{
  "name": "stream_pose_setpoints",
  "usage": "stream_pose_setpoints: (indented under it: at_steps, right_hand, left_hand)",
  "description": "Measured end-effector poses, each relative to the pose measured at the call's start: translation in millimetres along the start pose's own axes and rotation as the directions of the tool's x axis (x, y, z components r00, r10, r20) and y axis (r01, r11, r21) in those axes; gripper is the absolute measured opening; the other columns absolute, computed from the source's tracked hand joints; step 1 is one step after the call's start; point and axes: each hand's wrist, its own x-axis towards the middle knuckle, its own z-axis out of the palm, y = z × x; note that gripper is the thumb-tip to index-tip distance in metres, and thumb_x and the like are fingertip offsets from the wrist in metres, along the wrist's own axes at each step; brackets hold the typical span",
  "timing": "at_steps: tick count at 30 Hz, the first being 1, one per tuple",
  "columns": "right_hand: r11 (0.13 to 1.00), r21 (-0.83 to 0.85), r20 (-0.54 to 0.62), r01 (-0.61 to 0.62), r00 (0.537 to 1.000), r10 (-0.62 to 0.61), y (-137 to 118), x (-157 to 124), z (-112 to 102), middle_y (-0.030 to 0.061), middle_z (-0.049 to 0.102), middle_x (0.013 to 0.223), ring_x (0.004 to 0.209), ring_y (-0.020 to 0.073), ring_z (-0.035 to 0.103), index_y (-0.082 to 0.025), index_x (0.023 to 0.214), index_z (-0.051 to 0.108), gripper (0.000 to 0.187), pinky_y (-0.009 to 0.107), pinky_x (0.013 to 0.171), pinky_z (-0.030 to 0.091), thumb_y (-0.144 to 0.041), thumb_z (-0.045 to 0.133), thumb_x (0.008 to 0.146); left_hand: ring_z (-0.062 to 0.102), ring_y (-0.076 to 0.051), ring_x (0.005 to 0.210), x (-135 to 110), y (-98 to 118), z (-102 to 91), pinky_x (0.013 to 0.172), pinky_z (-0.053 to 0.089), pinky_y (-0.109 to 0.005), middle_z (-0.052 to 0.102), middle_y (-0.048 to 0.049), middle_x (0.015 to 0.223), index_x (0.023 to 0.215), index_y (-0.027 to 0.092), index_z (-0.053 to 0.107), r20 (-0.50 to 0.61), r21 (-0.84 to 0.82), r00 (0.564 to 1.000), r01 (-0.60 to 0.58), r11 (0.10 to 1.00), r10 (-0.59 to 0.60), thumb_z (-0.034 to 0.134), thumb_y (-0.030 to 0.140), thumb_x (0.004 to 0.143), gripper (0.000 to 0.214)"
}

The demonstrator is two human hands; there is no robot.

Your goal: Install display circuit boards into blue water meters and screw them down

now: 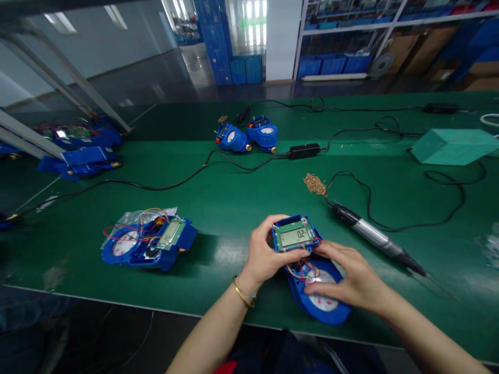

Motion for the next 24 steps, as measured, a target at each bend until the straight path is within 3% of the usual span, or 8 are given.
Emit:
stream_pose_setpoints:
  at_steps: [7, 14, 17, 19, 20, 22, 24]
  right_hand:
    - [0.987, 0.16, -0.051, 0.026, 0.999, -0.018, 6.7, 6.1, 3.0, 0.0049, 0.075, 0.085, 0.072, 0.0152, 0.072, -0.019, 0.102, 0.067, 0.01, 0.022, 0.067, 0.057, -0.017, 0.063, 0.093]
    - [0.99, 0.141, -0.066, 0.008, 0.998, 0.001, 6.1, 17.4, 0.3, 0.004, 0.07, 0.075, 0.072, 0.0177, 0.062, -0.019, 0.081, 0.068, 0.015, 0.031, 0.066, 0.051, -0.011, 0.06, 0.091]
    - [0.984, 0.081, -0.051, -0.161, 0.985, 0.165, -2.0, 21.2, -4.8, 0.0053, 0.065, 0.075, 0.071, 0.0172, 0.055, -0.018, 0.072, 0.068, 0.021, 0.031, 0.062, 0.043, -0.016, 0.06, 0.091]
    - [0.917, 0.153, 0.048, -0.368, 0.93, 0.365, -6.9, 22.3, -7.0, 0.0036, 0.061, 0.068, 0.066, 0.0155, 0.053, -0.018, 0.068, 0.069, 0.025, 0.028, 0.058, 0.038, -0.02, 0.059, 0.091]
    - [0.842, 0.229, 0.135, -0.489, 0.872, 0.47, -8.4, 22.9, -7.5, 0.0025, 0.06, 0.064, 0.063, 0.0146, 0.053, -0.018, 0.067, 0.069, 0.024, 0.027, 0.056, 0.037, -0.022, 0.059, 0.089]
    - [0.611, 0.371, 0.336, -0.699, 0.715, 0.613, -9.0, 24.7, -7.5, 0.0013, 0.061, 0.06, 0.059, 0.0135, 0.054, -0.017, 0.067, 0.07, 0.019, 0.025, 0.053, 0.038, -0.024, 0.062, 0.083]
    - [0.406, 0.437, 0.481, -0.803, 0.59, 0.649, -7.0, 27.7, -7.2, 0.0016, 0.064, 0.06, 0.057, 0.0139, 0.058, -0.016, 0.069, 0.069, 0.014, 0.023, 0.053, 0.042, -0.026, 0.063, 0.077]
  left_hand:
    - [0.067, -0.017, 0.087, -1.7, 0.7, 0.3, 0.079, 0.054, -0.025, 0.071, -0.0015, 0.096, 0.106, 0.019, 0.065, 0.01, 0.027, 0.999, -0.032, 0.999, 0.032, 0.092, 0.026, 0.055, 0.058]
    - [0.068, -0.016, 0.088, -1.1, -0.8, -4.4, 0.08, 0.054, -0.022, 0.072, -0.0011, 0.097, 0.109, 0.02, 0.066, 0.043, 0.065, 0.998, -0.047, 0.997, 0.044, 0.092, 0.027, 0.055, 0.06]
    - [0.068, -0.016, 0.088, 0.1, -2.6, -5.7, 0.08, 0.055, -0.022, 0.073, -0.0011, 0.098, 0.11, 0.02, 0.065, 0.043, 0.067, 0.998, -0.05, 0.997, 0.047, 0.092, 0.027, 0.054, 0.062]
    - [0.069, -0.016, 0.087, 0.7, -3.0, -5.3, 0.08, 0.056, -0.023, 0.073, -0.0015, 0.099, 0.11, 0.02, 0.065, 0.043, 0.062, 0.998, -0.052, 0.997, 0.05, 0.092, 0.027, 0.055, 0.062]
    - [0.069, -0.017, 0.087, 0.9, -2.8, -4.9, 0.08, 0.056, -0.024, 0.073, -0.0019, 0.099, 0.109, 0.02, 0.065, 0.043, 0.061, 0.998, -0.054, 0.997, 0.051, 0.092, 0.028, 0.055, 0.061]
    - [0.07, -0.018, 0.087, 1.2, -1.7, -3.9, 0.08, 0.057, -0.025, 0.073, -0.0027, 0.099, 0.108, 0.019, 0.065, 0.042, 0.064, 0.998, -0.057, 0.996, 0.054, 0.092, 0.029, 0.055, 0.06]
    - [0.07, -0.018, 0.087, 1.5, -0.6, -3.1, 0.079, 0.058, -0.026, 0.073, -0.0033, 0.099, 0.107, 0.018, 0.065, 0.038, 0.072, 0.998, -0.054, 0.996, 0.051, 0.092, 0.029, 0.055, 0.06]
